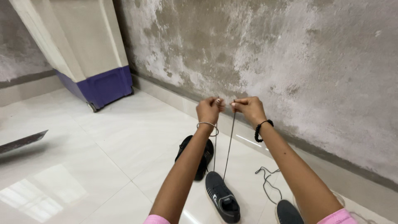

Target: The person threads laces through the eyelets of two pairs of shoes on the floor, one black and one grey, and ties the laces on each shoe.

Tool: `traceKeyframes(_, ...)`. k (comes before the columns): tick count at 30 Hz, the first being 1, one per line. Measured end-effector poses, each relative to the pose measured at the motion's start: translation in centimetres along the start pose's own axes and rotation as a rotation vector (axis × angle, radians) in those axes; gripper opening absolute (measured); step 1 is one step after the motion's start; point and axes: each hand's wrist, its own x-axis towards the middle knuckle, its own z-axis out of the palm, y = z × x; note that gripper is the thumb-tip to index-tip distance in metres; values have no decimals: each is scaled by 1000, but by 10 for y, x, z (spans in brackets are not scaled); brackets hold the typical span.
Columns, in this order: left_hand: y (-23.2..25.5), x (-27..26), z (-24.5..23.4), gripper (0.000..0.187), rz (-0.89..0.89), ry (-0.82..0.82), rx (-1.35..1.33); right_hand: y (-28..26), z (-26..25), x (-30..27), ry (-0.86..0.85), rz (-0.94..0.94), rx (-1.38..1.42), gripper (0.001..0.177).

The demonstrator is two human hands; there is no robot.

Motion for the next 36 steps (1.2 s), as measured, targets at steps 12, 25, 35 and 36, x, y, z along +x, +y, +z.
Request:
traceKeyframes(12,-152,-71,-217,69,460,527,1029,198,-83,-40,517,-269,-738,18)
traceKeyframes(25,-338,-251,-46,97,-601,-507,773,357,121,-209,-209,-3,-771,21)
traceKeyframes(35,-353,-252,-42,71,-467,-396,891,351,121,-210,-157,-28,-577,10)
traceKeyframes(36,-355,-251,-44,62,-436,-394,872,352,124,-210,-155,-51,-597,6)
